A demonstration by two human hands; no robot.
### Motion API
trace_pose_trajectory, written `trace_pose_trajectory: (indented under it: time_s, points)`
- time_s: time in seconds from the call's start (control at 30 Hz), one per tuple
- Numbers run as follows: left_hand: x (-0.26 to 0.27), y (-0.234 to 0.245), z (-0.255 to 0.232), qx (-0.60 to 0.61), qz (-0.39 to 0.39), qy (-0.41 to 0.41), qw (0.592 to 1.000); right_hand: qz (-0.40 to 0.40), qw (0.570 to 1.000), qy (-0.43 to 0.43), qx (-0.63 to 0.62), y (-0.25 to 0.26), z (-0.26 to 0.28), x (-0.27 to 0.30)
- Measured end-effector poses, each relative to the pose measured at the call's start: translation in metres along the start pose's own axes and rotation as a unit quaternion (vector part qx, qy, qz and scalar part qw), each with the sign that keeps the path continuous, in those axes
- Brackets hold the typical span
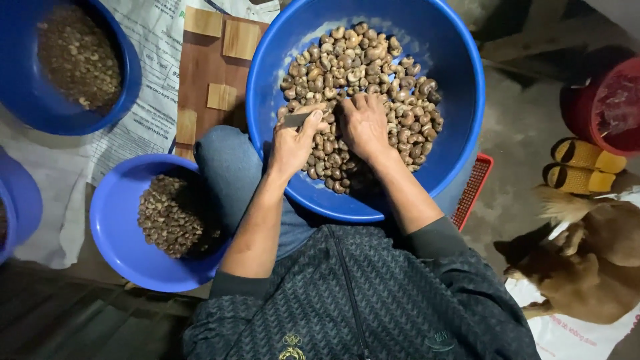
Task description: Peeling and sorting nuts manually using a small blade while sitting on the floor.
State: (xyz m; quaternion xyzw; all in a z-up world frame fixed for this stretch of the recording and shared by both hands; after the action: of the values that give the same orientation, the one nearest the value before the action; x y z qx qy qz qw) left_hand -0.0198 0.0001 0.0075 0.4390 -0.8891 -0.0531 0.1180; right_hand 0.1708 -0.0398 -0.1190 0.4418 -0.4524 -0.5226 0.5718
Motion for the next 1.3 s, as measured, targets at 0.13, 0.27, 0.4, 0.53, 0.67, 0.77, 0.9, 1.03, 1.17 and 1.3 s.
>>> trace_pose_trajectory:
  time_s: [0.13,0.27,0.4,0.53,0.67,0.77,0.9,1.03,1.17,1.3]
  points:
    - [0.004,-0.005,0.003,0.032,-0.002,0.009,0.999,0.006,0.999,0.001,-0.048,0.011,0.004,0.006]
    - [0.002,-0.003,0.001,0.041,-0.012,-0.005,0.999,0.016,0.926,-0.062,-0.372,0.057,0.021,0.012]
    - [0.002,-0.001,0.011,0.065,-0.008,-0.04,0.997,-0.033,0.634,-0.102,-0.766,0.075,0.035,0.017]
    - [0.002,-0.005,-0.008,0.063,-0.001,-0.087,0.994,-0.01,0.631,-0.1,-0.769,0.072,0.035,0.016]
    - [0.002,-0.004,-0.019,0.007,-0.006,-0.126,0.992,0.007,0.646,-0.076,-0.759,0.073,0.037,0.016]
    - [0.001,-0.005,-0.023,-0.008,0.001,-0.149,0.989,0.011,0.649,-0.073,-0.757,0.078,0.037,0.016]
    - [0.001,-0.004,-0.029,-0.01,0.0,-0.149,0.989,0.016,0.634,-0.07,-0.77,0.076,0.036,0.016]
    - [0.001,0.0,-0.016,0.042,-0.012,-0.123,0.991,0.025,0.646,-0.065,-0.76,0.083,0.04,0.017]
    - [0.002,0.0,-0.019,-0.002,-0.014,-0.142,0.99,0.022,0.612,-0.072,-0.788,0.089,0.042,0.016]
    - [0.003,0.0,-0.015,0.015,-0.024,-0.14,0.99,0.028,0.588,-0.062,-0.806,0.092,0.043,0.017]
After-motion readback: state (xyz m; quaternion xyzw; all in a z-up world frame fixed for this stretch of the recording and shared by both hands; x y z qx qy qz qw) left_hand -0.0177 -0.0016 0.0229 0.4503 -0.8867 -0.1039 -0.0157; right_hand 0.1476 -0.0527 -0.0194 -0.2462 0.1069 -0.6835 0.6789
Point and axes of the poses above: each hand's wrist, its own x-axis away from the middle knuckle, its own y-axis out of the back of the hand, z = x × y, the point moved 2 cm from there along -x, towards the middle knuckle, and after that the axes turned 13 degrees about z, right-handed, at the moved point
